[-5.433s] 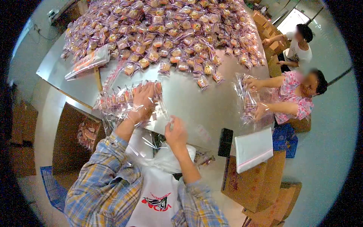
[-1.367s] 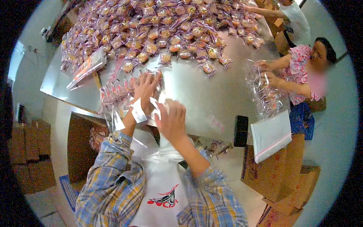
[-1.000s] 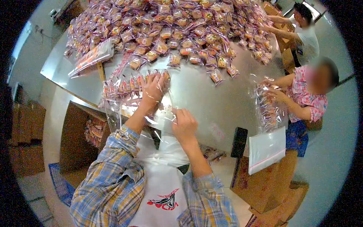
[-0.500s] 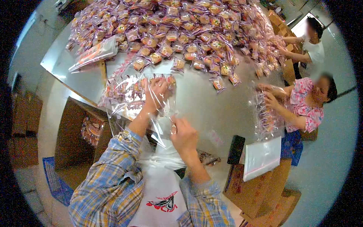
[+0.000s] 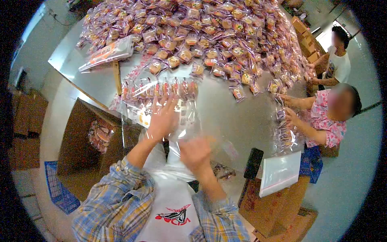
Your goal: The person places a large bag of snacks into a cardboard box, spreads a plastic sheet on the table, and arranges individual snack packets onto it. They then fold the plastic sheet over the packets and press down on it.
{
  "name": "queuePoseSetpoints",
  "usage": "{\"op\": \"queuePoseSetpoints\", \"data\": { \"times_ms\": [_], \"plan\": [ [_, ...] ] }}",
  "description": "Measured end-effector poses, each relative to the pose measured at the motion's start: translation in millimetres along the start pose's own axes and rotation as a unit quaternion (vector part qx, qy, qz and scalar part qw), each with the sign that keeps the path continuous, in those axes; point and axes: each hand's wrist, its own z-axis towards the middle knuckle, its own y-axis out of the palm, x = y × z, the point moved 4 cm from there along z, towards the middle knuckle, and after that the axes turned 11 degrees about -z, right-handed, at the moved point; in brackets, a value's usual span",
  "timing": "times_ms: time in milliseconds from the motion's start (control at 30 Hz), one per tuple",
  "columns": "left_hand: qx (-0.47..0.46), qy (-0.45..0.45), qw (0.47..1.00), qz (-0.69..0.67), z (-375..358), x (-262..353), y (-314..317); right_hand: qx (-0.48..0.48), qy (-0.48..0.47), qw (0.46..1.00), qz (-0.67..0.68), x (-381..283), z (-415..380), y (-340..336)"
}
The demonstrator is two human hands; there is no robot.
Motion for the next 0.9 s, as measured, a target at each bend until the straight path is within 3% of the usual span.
{"op": "queuePoseSetpoints", "data": {
  "times_ms": [67,100,167,267,300,333,433,467,567,667,700,733,800,833,867,900],
  "plan": [
    [0.049,-0.012,0.998,0.042,-16,-19,-10,-0.106,0.017,0.981,0.162,-36,3,8],
    [0.055,-0.016,0.997,0.052,-18,-24,-13,-0.174,0.04,0.964,0.196,-49,4,19],
    [0.071,-0.023,0.995,0.071,-14,-32,-21,-0.199,0.013,0.961,0.191,-59,9,41],
    [0.04,-0.033,0.998,0.03,-4,-49,-22,-0.181,0.029,0.972,0.144,-44,20,94],
    [0.019,-0.04,0.999,0.027,-3,-51,-25,-0.135,0.042,0.982,0.126,-38,29,102],
    [0.036,-0.044,0.998,-0.031,-4,-58,-26,-0.09,0.052,0.989,0.105,-30,38,108],
    [0.094,-0.043,0.992,0.073,-4,-59,-47,-0.041,0.072,0.996,0.042,-8,55,130],
    [0.075,-0.042,0.996,0.009,-10,-61,-56,-0.036,0.078,0.996,0.014,-2,62,134],
    [0.037,-0.106,0.994,-0.005,-5,-81,-34,-0.05,0.076,0.994,-0.059,2,86,148],
    [0.055,-0.076,0.995,0.041,-12,-74,-26,-0.018,0.003,0.998,-0.064,15,87,193],
    [0.041,-0.072,0.996,0.02,-16,-75,-22,-0.127,0.041,0.991,-0.009,7,100,188],
    [0.067,-0.033,0.995,0.063,-25,-62,-30,-0.124,0.018,0.992,-0.033,7,101,200],
    [0.13,0.01,0.99,-0.05,-67,-31,-48,-0.116,-0.041,0.99,-0.07,7,102,205],
    [0.17,0.046,0.984,-0.033,-104,-29,-43,-0.098,-0.029,0.994,-0.028,7,105,206],
    [0.221,0.141,0.964,-0.043,-126,-14,-60,-0.107,-0.033,0.993,-0.033,10,106,206],
    [0.317,0.146,0.937,0.01,-144,-1,-75,-0.118,-0.038,0.992,-0.035,12,105,207]
  ]
}}
